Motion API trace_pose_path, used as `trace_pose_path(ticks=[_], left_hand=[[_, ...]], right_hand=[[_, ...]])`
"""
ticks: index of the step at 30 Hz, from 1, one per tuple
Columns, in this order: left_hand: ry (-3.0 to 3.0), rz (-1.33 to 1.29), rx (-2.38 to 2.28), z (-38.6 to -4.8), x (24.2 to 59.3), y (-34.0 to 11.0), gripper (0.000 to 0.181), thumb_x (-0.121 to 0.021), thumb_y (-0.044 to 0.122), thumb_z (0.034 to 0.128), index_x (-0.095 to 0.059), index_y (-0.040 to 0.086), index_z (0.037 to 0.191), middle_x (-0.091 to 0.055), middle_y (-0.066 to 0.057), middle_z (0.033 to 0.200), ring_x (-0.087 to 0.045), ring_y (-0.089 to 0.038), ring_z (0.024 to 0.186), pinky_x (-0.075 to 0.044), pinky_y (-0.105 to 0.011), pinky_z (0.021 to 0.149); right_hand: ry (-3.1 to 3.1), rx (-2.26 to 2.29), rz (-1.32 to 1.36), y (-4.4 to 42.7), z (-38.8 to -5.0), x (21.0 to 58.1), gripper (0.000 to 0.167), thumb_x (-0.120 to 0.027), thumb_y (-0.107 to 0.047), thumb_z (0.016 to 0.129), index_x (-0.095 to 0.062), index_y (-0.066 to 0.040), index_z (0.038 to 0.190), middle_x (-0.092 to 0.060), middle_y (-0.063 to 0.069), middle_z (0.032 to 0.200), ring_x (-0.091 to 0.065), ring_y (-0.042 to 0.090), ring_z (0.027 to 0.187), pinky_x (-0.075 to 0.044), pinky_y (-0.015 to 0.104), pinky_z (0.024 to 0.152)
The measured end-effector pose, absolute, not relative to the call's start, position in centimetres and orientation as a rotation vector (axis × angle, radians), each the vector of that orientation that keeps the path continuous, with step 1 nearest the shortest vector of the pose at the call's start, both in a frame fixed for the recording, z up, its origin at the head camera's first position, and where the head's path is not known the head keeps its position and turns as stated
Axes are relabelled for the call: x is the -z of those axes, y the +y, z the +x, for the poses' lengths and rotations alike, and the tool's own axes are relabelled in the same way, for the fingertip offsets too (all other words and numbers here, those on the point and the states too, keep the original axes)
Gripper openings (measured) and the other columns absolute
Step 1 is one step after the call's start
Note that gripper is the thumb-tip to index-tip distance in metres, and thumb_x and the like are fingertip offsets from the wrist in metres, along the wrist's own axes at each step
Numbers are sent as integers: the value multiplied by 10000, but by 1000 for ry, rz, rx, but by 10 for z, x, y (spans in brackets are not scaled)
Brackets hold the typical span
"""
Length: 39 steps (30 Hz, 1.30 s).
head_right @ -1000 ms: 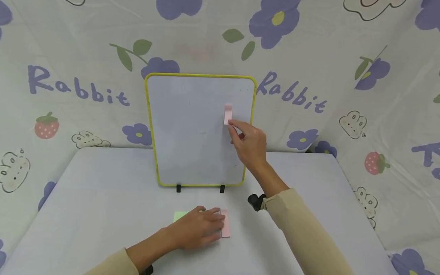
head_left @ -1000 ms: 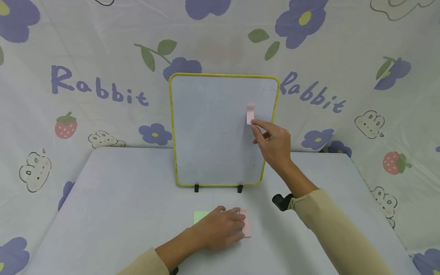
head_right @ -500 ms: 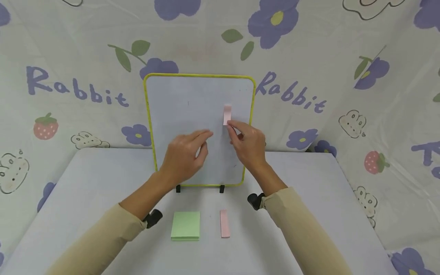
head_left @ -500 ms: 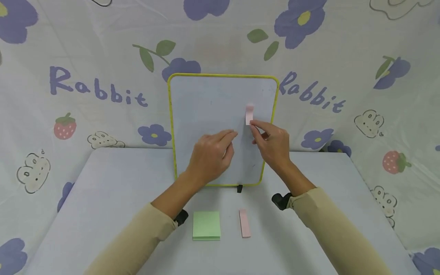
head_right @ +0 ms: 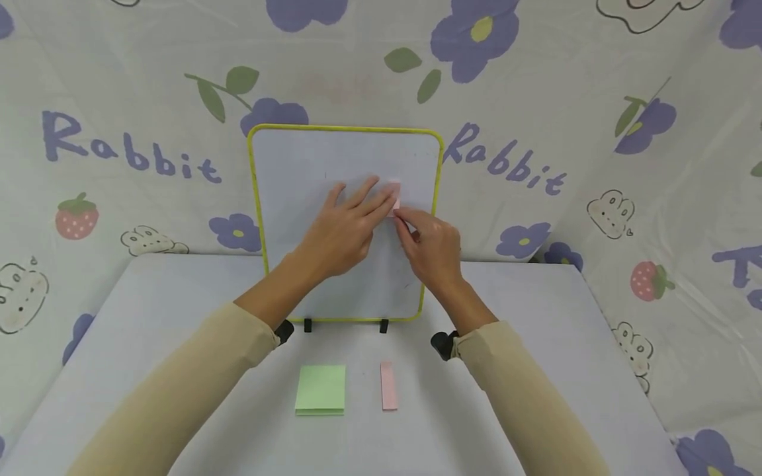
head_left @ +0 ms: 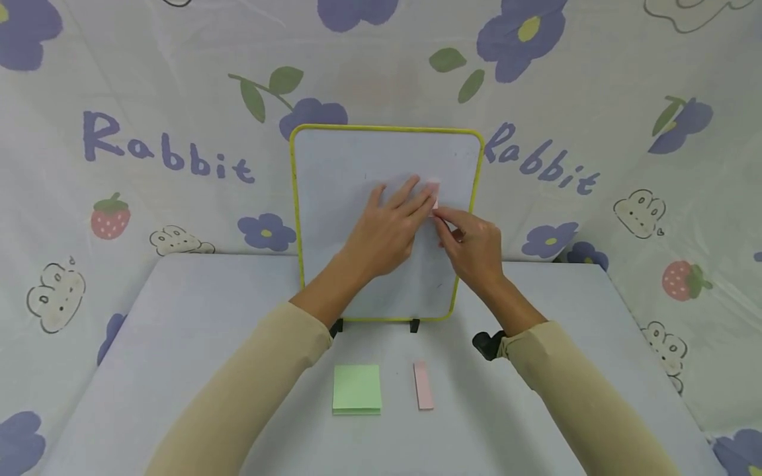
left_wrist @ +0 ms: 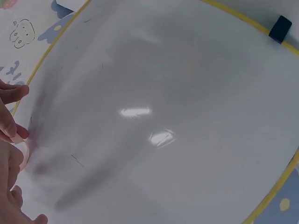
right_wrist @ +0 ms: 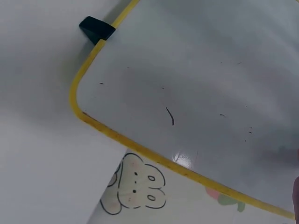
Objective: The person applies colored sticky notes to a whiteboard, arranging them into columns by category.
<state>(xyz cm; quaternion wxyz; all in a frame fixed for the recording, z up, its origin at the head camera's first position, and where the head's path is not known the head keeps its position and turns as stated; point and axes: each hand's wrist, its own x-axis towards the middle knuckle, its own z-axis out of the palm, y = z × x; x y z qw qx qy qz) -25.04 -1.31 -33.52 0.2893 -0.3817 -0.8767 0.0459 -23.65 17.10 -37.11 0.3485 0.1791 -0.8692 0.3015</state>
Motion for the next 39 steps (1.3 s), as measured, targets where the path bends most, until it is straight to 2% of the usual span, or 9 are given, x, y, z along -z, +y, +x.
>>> trace_pose_path(ticks=[6, 10, 14, 16, 18, 21, 23, 28, 39], left_hand=[[-2406, -984, -248, -253, 331, -10, 556, -466, 223, 1015, -360, 149, 1555, -356, 30, 1589, -238, -209, 1495, -243, -598, 1127], [-2474, -947, -339, -254, 330, -9, 585, -472, 261, 1016, -318, 162, 1572, -275, 38, 1626, -166, -207, 1515, -211, -611, 1134], [-2496, -923, -381, -254, 330, -11, 581, -457, 286, 1028, -305, 171, 1576, -228, 51, 1641, -133, -203, 1522, -208, -617, 1131], [-2487, -920, -389, -254, 332, -12, 580, -457, 291, 1028, -306, 173, 1576, -231, 51, 1641, -140, -207, 1520, -221, -619, 1125], [-2478, -918, -398, -253, 333, -11, 598, -467, 294, 1021, -290, 175, 1580, -228, 50, 1642, -145, -210, 1519, -229, -620, 1121], [-2475, -921, -418, -253, 333, -10, 632, -480, 300, 1012, -252, 177, 1589, -207, 44, 1648, -138, -215, 1520, -229, -624, 1120], [-2475, -926, -421, -253, 333, -9, 644, -485, 298, 1007, -245, 169, 1590, -204, 38, 1649, -136, -214, 1521, -225, -623, 1121], [-2462, -925, -413, -252, 331, -8, 632, -490, 273, 994, -288, 146, 1579, -248, 23, 1637, -161, -209, 1516, -239, -619, 1120], [-2497, -920, -408, -249, 328, -6, 614, -471, 292, 1012, -291, 137, 1578, -248, 20, 1638, -164, -203, 1515, -256, -610, 1121]], right_hand=[[-2257, -730, 481, 172, -236, 371, 176, -710, -107, 924, -769, -39, 1076, -760, 108, 957, -673, 212, 601, -534, 336, 580], [-2264, -662, 502, 174, -235, 373, 213, -711, -142, 928, -753, -31, 1105, -750, 116, 1044, -685, 225, 637, -552, 360, 594], [-2200, -417, 588, 176, -235, 374, 319, -672, -235, 946, -715, 1, 1157, -713, 152, 1146, -676, 278, 632, -541, 395, 548], [-2150, -264, 620, 178, -236, 374, 384, -642, -254, 946, -685, 11, 1221, -677, 169, 1229, -700, 322, 779, -551, 425, 639], [-2118, -144, 634, 180, -239, 373, 435, -620, -242, 943, -640, 9, 1297, -628, 170, 1323, -672, 356, 1020, -527, 470, 810], [-2125, -2, 647, 182, -244, 371, 524, -619, -215, 928, -553, 11, 1396, -543, 140, 1440, -481, 334, 1340, -403, 527, 1003], [-2148, 65, 651, 183, -246, 369, 552, -626, -214, 919, -531, 0, 1419, -514, 124, 1472, -394, 308, 1414, -355, 531, 1052], [-2212, 123, 649, 182, -247, 366, 556, -612, -224, 928, -519, -10, 1432, -482, 112, 1500, -338, 297, 1449, -323, 529, 1079], [-2240, 4, 654, 183, -245, 368, 549, -584, -217, 932, -514, -19, 1439, -482, 112, 1501, -336, 305, 1448, -315, 526, 1072]])
